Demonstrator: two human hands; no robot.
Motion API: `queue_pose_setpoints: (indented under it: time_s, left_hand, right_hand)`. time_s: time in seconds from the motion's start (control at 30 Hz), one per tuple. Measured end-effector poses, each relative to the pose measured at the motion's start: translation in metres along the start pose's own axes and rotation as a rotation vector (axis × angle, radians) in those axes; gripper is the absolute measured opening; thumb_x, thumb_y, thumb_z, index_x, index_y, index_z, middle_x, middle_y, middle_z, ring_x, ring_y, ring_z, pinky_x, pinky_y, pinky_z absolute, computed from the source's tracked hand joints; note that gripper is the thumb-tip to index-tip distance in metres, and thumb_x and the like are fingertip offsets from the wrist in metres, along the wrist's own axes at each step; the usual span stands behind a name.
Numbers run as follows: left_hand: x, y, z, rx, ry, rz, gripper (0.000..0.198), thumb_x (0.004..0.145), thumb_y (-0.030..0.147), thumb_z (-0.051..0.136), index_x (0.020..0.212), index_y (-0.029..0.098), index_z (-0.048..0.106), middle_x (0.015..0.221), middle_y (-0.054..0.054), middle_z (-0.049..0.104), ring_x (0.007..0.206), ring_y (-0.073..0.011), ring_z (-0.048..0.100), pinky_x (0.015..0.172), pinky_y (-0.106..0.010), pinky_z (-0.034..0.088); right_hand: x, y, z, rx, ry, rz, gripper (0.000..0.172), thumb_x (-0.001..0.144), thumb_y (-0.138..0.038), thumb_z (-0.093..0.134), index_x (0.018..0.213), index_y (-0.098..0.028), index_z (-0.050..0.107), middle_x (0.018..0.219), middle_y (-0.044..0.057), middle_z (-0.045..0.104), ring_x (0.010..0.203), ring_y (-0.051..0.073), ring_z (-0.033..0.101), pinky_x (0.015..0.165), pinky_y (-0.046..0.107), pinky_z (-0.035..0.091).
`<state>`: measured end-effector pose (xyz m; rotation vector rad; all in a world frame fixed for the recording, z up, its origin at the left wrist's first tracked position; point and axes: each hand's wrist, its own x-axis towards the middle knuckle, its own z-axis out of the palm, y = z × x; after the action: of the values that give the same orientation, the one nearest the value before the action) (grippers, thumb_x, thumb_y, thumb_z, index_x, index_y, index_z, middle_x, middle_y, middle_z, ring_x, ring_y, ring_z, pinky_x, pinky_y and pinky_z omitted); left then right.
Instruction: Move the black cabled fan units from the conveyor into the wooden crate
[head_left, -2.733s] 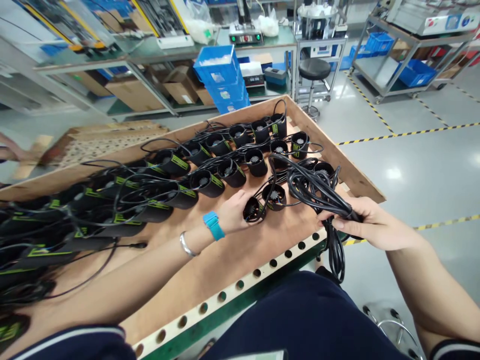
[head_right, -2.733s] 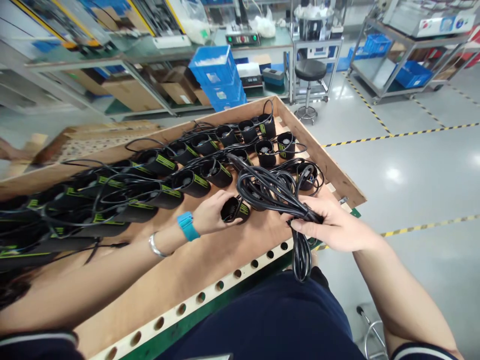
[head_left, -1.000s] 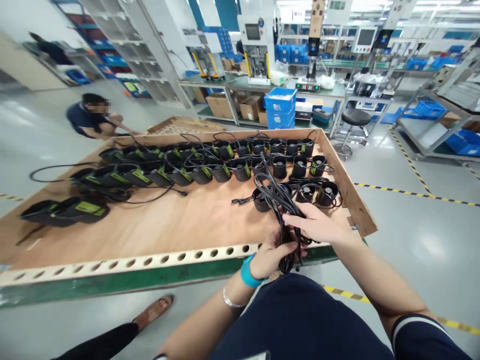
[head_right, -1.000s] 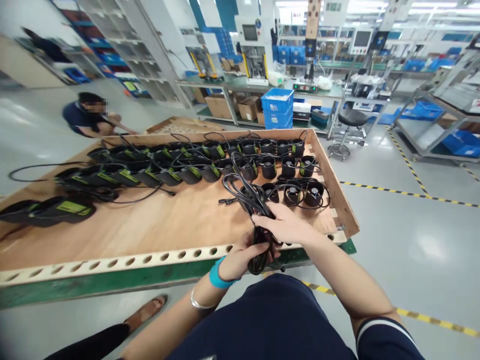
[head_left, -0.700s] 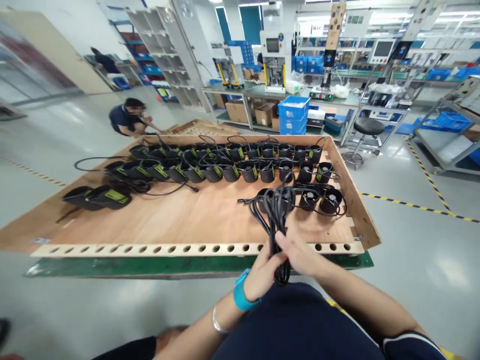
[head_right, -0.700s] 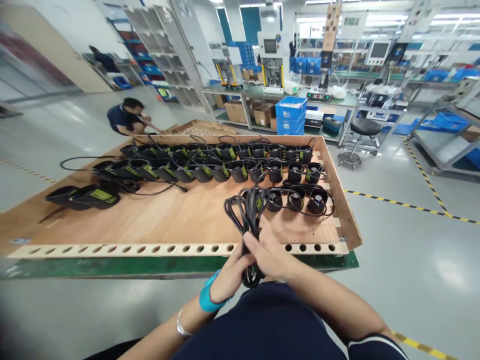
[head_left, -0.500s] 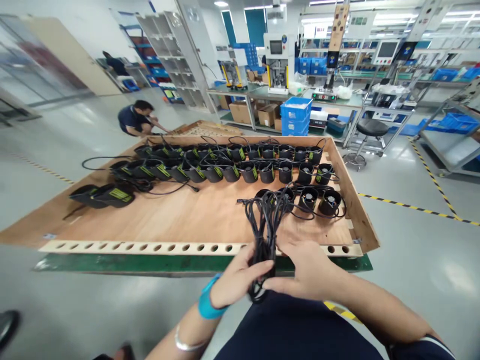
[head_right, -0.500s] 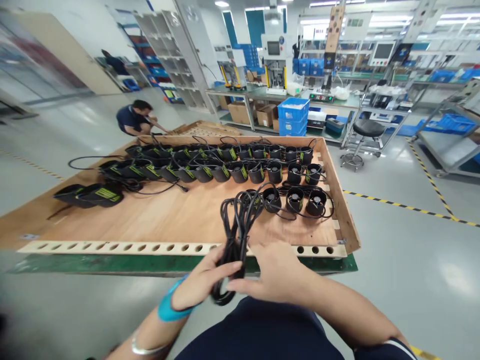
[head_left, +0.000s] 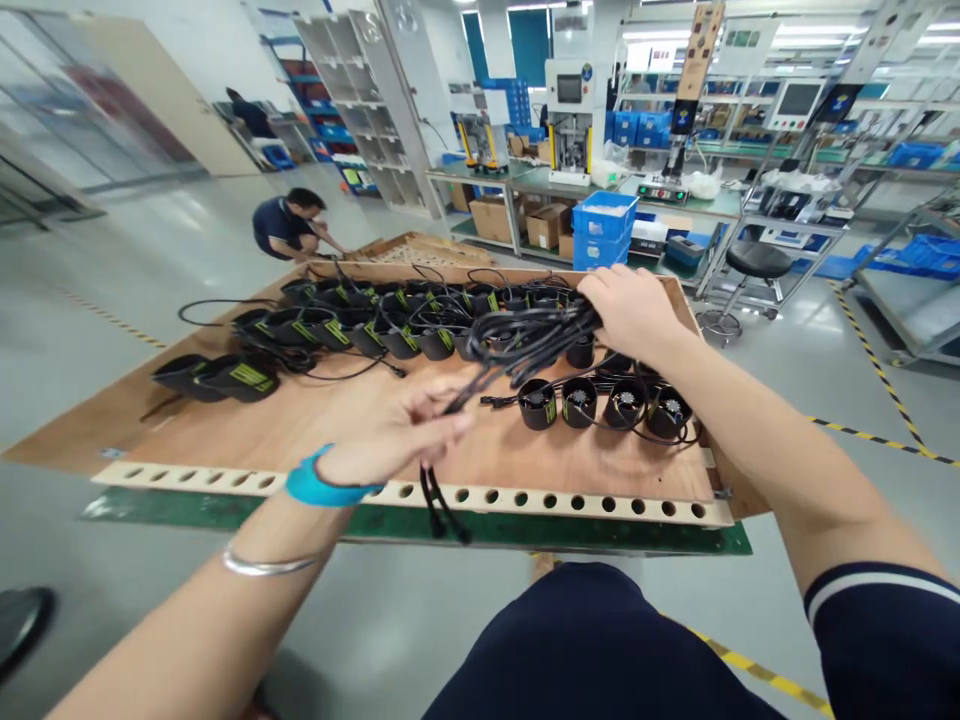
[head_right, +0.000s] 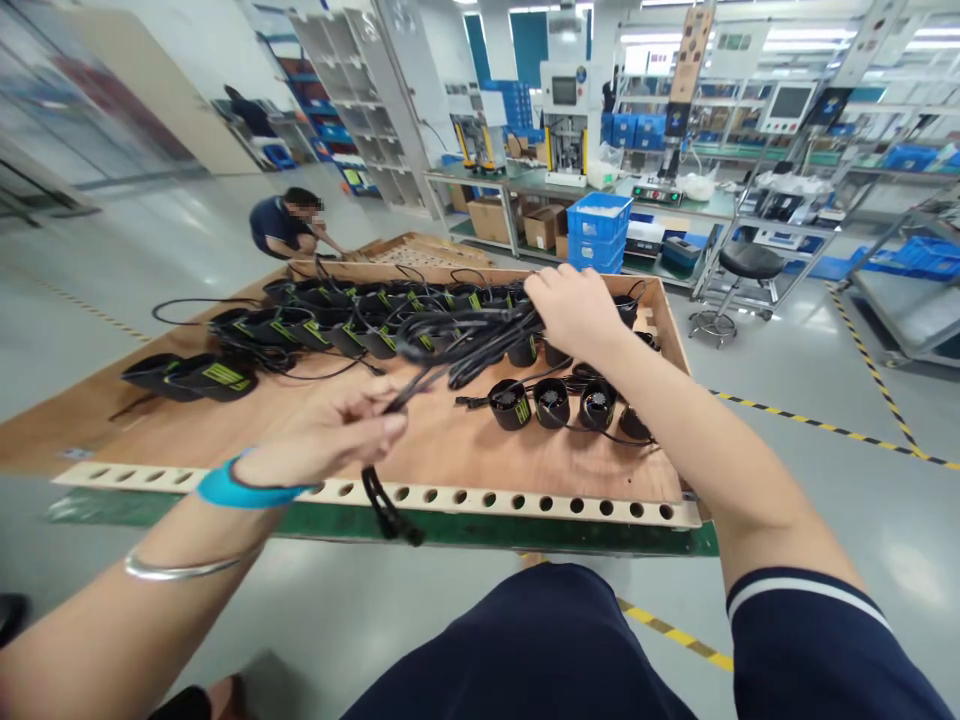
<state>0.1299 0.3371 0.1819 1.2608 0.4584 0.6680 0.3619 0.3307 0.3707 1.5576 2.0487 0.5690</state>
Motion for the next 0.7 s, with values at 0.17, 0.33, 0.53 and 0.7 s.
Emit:
queue_pose_setpoints:
  time_s: [0.17, 0.33, 0.53, 0.7]
  left_hand:
    - [0.067, -0.034, -0.067, 0.122, 0.193, 0.026, 0.044, 0.058, 0.048, 0.078, 0.088, 0.017, 0.069, 0.06, -0.001, 0.06, 0.046, -0.0096, 0.046, 0.039, -0.02, 0.038]
    - [0.126, -0.097, -0.084, 0.176, 0.044, -0.031, 0.039, 0.055, 0.052, 0.076, 0.073, 0.017, 0.073, 0.059, -0.003, 0.064, 0.05, -0.0124, 0.049, 0.042, -0.022, 0.04]
    - [0.158, -0.182, -0.059, 0.26, -0.087, -0.097, 0.048, 0.058, 0.059, 0.07, 0.078, 0.016, 0.076, 0.066, -0.004, 0.07, 0.055, -0.0139, 0.054, 0.053, -0.025, 0.045]
    - [0.171, -0.225, -0.043, 0.398, -0.142, -0.048, 0.047, 0.065, 0.059, 0.058, 0.081, 0.018, 0.075, 0.081, -0.007, 0.074, 0.071, -0.0224, 0.064, 0.067, -0.031, 0.051]
  right_hand:
    - [0.023, 0.043, 0.058, -0.102, -0.17, 0.062, 0.038, 0.085, -0.033, 0.064, 0.113, -0.009, 0.055, 0.11, 0.017, 0.064, 0.102, 0.031, 0.056, 0.079, 0.036, 0.036]
    - [0.006, 0.051, 0.121, -0.076, -0.402, -0.02, 0.045, 0.086, -0.043, 0.064, 0.113, -0.009, 0.055, 0.106, 0.017, 0.066, 0.099, 0.031, 0.061, 0.075, 0.034, 0.038]
    - [-0.013, 0.046, 0.163, 0.046, -0.631, -0.053, 0.054, 0.084, -0.062, 0.057, 0.109, -0.014, 0.062, 0.104, 0.014, 0.069, 0.097, 0.029, 0.065, 0.075, 0.032, 0.041]
    - [-0.017, 0.035, 0.176, 0.02, -0.696, -0.051, 0.055, 0.085, -0.058, 0.057, 0.108, -0.009, 0.064, 0.114, 0.018, 0.065, 0.104, 0.03, 0.062, 0.089, 0.039, 0.039]
